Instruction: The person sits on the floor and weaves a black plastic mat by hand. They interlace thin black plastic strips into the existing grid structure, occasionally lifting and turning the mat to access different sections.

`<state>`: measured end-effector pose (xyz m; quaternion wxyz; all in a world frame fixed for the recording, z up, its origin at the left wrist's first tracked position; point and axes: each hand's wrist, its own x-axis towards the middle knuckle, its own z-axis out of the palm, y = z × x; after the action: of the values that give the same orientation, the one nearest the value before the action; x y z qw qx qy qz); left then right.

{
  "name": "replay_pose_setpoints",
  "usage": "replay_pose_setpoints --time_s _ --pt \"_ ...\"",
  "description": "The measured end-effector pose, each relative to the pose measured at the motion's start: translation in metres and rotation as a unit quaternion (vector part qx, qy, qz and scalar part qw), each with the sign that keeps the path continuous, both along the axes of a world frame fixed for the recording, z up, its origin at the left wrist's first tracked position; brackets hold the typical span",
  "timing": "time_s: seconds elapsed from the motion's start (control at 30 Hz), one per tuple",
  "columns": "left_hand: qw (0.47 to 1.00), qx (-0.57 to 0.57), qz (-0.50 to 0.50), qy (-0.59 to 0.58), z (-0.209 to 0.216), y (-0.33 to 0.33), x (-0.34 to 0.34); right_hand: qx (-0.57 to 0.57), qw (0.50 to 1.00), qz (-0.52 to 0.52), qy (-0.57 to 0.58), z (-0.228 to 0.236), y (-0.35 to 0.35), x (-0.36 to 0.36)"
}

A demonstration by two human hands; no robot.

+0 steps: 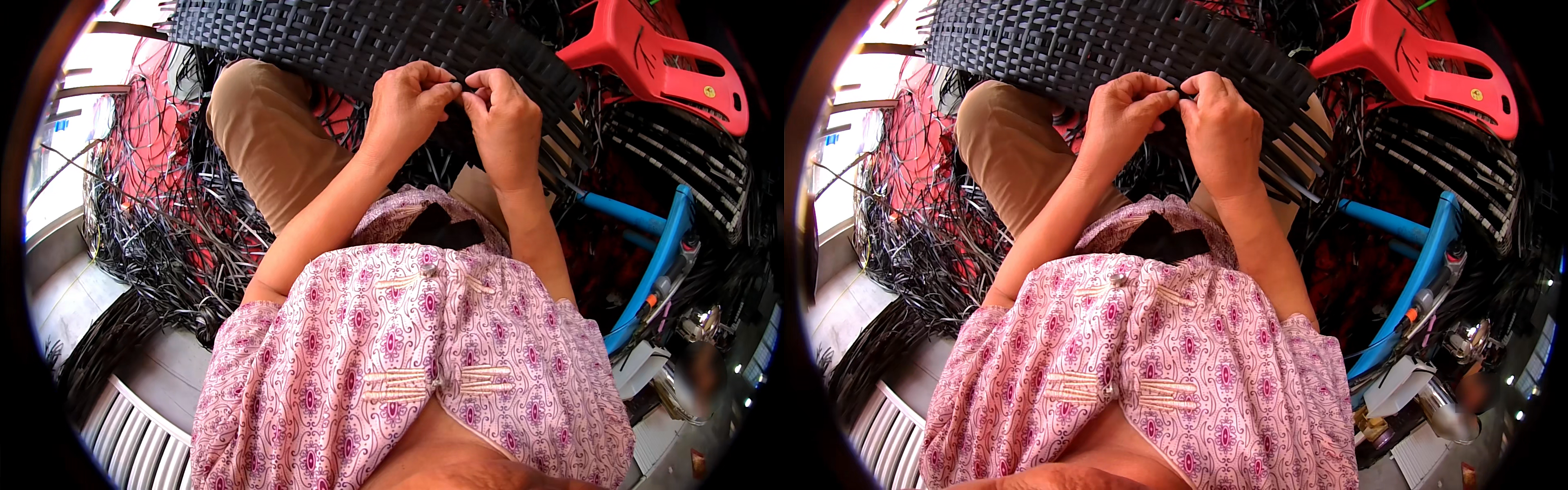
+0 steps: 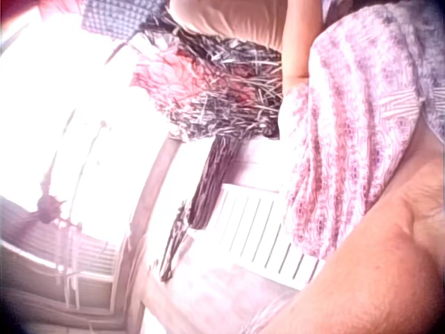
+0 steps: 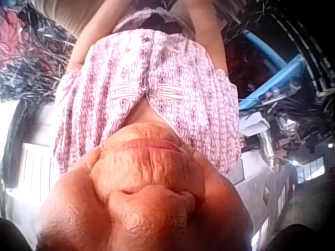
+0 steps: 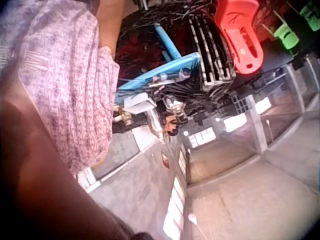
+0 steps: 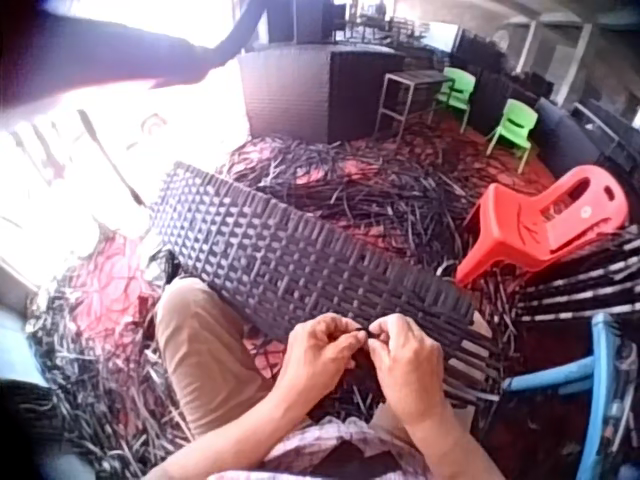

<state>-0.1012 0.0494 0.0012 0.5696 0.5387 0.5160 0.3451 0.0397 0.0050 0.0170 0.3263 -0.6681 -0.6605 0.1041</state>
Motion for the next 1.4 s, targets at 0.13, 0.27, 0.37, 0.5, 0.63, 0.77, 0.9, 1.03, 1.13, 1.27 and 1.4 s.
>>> replay_pose_setpoints --time_s 0.13,0.27,0.37,0.5,0.63,0.77,0.9,1.03,1.13,1.27,1.4 --pt "0.999 0.0 0.035 -0.016 -0.003 0.005 -0.009 0.0 0.998 0.042 -0.04 0.012 -0.006 -0.008" --pt "0.992 0.015 0.107 -0.058 0.005 0.018 -0.041 0.14 0.985 0.071 -0.077 0.014 -0.003 -0.006" --pt "0.985 0.035 0.154 -0.075 0.034 0.018 -0.067 0.135 0.987 0.076 0.036 0.013 0.008 -0.008" --pt "0.981 0.125 0.121 -0.089 0.069 0.009 -0.071 0.126 0.964 0.171 0.161 0.034 0.032 -0.027" --pt "0.985 0.119 0.065 -0.104 0.071 0.007 -0.062 -0.013 0.883 0.177 0.435 0.042 0.033 -0.035" --pt "0.991 0.079 -0.013 -0.112 0.055 0.011 -0.062 -0.041 0.895 0.086 0.436 0.038 0.018 -0.02" --pt "0.934 0.297 0.044 0.197 -0.002 0.021 -0.05 -0.029 0.879 0.009 0.475 0.021 0.008 -0.006" --pt "0.899 0.28 0.029 0.337 -0.001 0.012 -0.027 -0.039 0.88 -0.009 0.474 0.016 0.003 -0.008" --pt "0.87 0.284 0.015 0.402 0.003 0.01 -0.019 -0.049 0.882 -0.015 0.468 0.01 0.001 -0.007" --pt "0.865 0.282 0.027 0.414 -0.004 0.013 -0.01 -0.064 0.894 -0.03 0.443 0.005 0.0 -0.01" --pt "0.866 0.293 0.014 0.406 -0.001 0.014 -0.011 -0.061 0.913 -0.035 0.402 0.005 0.001 -0.013"
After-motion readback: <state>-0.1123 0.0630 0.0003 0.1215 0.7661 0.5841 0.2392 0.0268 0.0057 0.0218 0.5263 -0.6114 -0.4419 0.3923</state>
